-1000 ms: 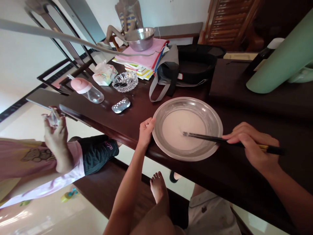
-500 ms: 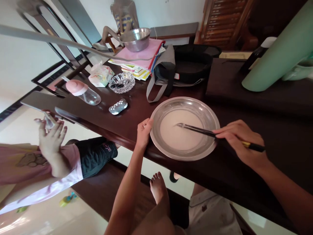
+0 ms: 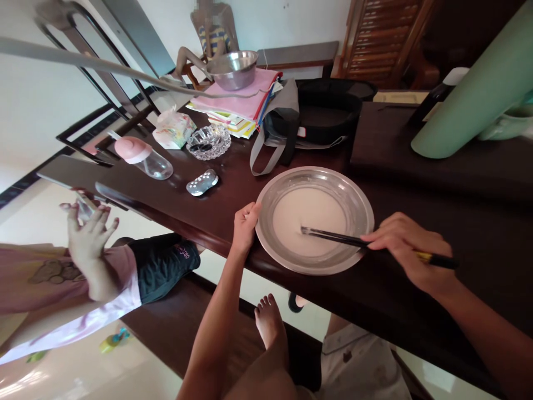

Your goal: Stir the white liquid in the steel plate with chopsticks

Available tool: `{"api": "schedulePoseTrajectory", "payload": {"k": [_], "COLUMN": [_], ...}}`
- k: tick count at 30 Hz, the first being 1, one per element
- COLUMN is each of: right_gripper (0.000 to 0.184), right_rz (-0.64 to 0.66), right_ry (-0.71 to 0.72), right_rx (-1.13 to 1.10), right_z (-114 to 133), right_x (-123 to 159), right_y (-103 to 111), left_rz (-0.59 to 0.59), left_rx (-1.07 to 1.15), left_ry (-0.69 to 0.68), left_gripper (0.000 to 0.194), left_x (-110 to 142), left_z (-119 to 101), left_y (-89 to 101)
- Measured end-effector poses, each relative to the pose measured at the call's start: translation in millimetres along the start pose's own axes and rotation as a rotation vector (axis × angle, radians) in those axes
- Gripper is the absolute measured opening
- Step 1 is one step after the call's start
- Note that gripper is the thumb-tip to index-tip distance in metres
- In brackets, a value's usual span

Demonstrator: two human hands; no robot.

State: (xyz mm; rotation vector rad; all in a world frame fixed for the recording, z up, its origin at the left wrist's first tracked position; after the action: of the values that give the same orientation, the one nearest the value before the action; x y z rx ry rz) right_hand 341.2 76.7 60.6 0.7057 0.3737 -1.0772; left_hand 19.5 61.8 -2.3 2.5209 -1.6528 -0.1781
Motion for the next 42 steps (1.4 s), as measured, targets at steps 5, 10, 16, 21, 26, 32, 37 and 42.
{"api": "schedulePoseTrajectory", "payload": {"k": [5, 10, 16, 21, 26, 32, 37, 42], "right_gripper": [0.023, 0.023, 0.027, 0.019, 0.026, 0.022, 0.025, 0.022], "right_rz": [-0.079, 0.02, -0.148, 0.044, -0.121, 0.008, -0.045, -0.012], "right_ry": [-0.087, 0.014, -0.064, -0.018, -0.003, 0.018, 0.099, 0.108], "right_rx": [0.1, 0.029, 0.088, 0.054, 0.075, 0.096, 0.015, 0.07], "right_z": [-2.7, 1.9, -1.8, 0.6, -0.6, -0.1, 0.3, -1.5], "right_x": [-0.2, -1.8, 0.3, 0.6, 0.6, 0.1, 1.7, 0.0], "right_y": [3.2, -2.1, 4.8, -3.2, 7.2, 1.6, 1.8, 2.3], "left_rz": [-0.002, -0.014, -0.01, -0.01, 0.008, -0.002, 0.01, 0.0], "left_rx": [-0.004, -0.01, -0.001, -0.003, -0.01, 0.005, -0.013, -0.006], "left_ry": [-0.012, -0.004, -0.001, -0.004, -0.014, -0.032, -0.027, -0.017], "left_gripper": [0.06, 0.06, 0.059, 0.059, 0.059, 0.059, 0.059, 0.057], "left_x": [-0.1, -0.5, -0.5, 0.2, 0.1, -0.4, -1.2, -0.9], "left_z": [0.9, 1.1, 0.7, 0.2, -0.8, 0.5, 2.2, 2.9], "left_y": [0.7, 1.6, 1.2, 1.1, 0.1, 1.2, 0.8, 1.5]}}
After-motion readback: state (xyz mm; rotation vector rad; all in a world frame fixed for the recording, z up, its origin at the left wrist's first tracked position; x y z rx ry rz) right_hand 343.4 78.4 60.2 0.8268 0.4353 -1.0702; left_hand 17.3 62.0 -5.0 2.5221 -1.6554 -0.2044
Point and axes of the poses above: each hand's wrist, its own x-axis away from the middle knuckle, its own y-axis out of the back of the hand, z = x × y, the point moved 4 cm from there along -x, towards the middle knuckle, and after that the axes turned 9 degrees about -x, right-handed, at the moved point
